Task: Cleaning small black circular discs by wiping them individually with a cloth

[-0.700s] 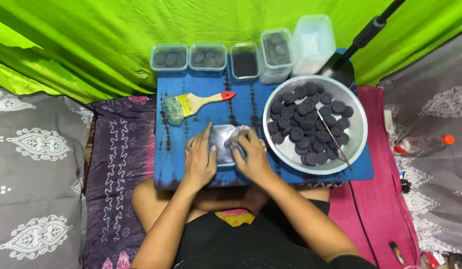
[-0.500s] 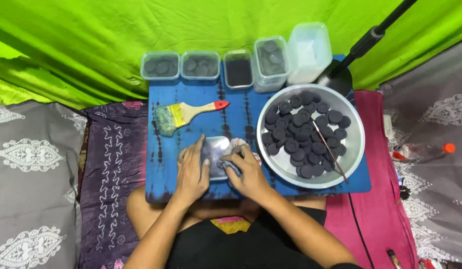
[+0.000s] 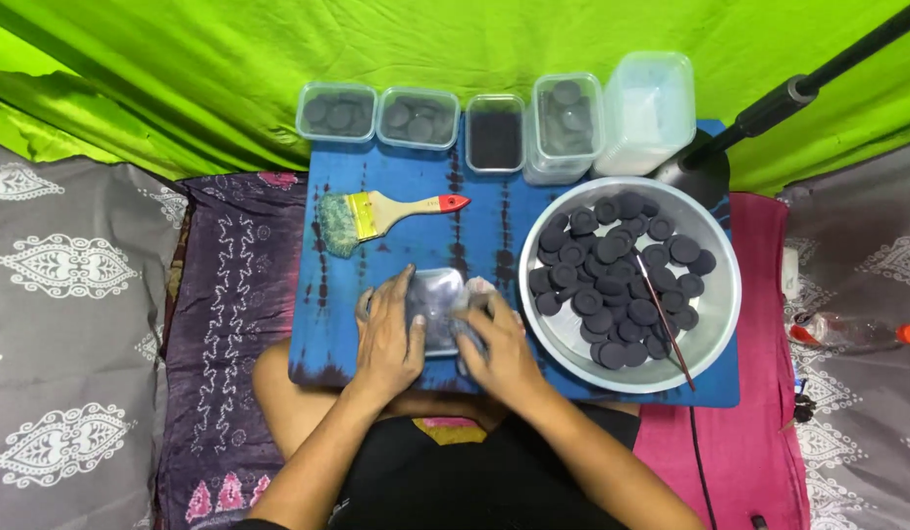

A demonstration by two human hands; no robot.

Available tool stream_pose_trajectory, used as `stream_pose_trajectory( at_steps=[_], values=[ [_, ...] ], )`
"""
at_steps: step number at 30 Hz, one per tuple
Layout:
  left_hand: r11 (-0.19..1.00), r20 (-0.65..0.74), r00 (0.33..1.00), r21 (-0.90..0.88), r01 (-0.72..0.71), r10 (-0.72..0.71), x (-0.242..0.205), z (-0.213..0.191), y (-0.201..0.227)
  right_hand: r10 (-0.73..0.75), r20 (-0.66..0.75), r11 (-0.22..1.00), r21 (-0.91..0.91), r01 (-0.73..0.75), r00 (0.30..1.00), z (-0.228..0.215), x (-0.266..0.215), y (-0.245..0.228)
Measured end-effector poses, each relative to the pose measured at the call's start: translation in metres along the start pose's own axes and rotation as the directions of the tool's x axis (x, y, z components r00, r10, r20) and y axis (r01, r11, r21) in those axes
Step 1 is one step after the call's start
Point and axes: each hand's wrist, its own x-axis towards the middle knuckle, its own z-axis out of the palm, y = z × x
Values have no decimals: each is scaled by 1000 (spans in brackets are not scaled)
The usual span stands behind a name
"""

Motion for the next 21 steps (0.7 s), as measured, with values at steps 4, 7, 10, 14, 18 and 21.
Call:
stream_pose_trajectory(
  at_steps=[4, 7, 10, 14, 18, 21],
  values=[
    [1000, 37, 999, -7, 14, -13, -6, 1, -5, 24, -88, 999, 26, -22, 996, 8, 28, 5],
    [1000, 36, 999, -2, 10, -10, -2, -3, -6, 19, -122, 999, 38, -15, 992, 11, 16, 3],
    [1000, 28, 1000, -5, -2, 3, 0, -5, -11, 66, -33, 998, 11, -65, 997, 8, -9, -11],
    [987, 108, 986, -108, -118, 129, 3, -12, -24, 69, -85, 997, -14, -70, 994, 13, -1, 0],
    [966, 154, 960, -148, -211, 233, 14, -26, -34, 31, -119, 999, 20, -29, 992, 11, 37, 8],
    [974, 81, 973, -96, -207, 215, 24, -19, -52, 8, -132, 1000, -9, -10, 991, 13, 17, -10]
  ],
)
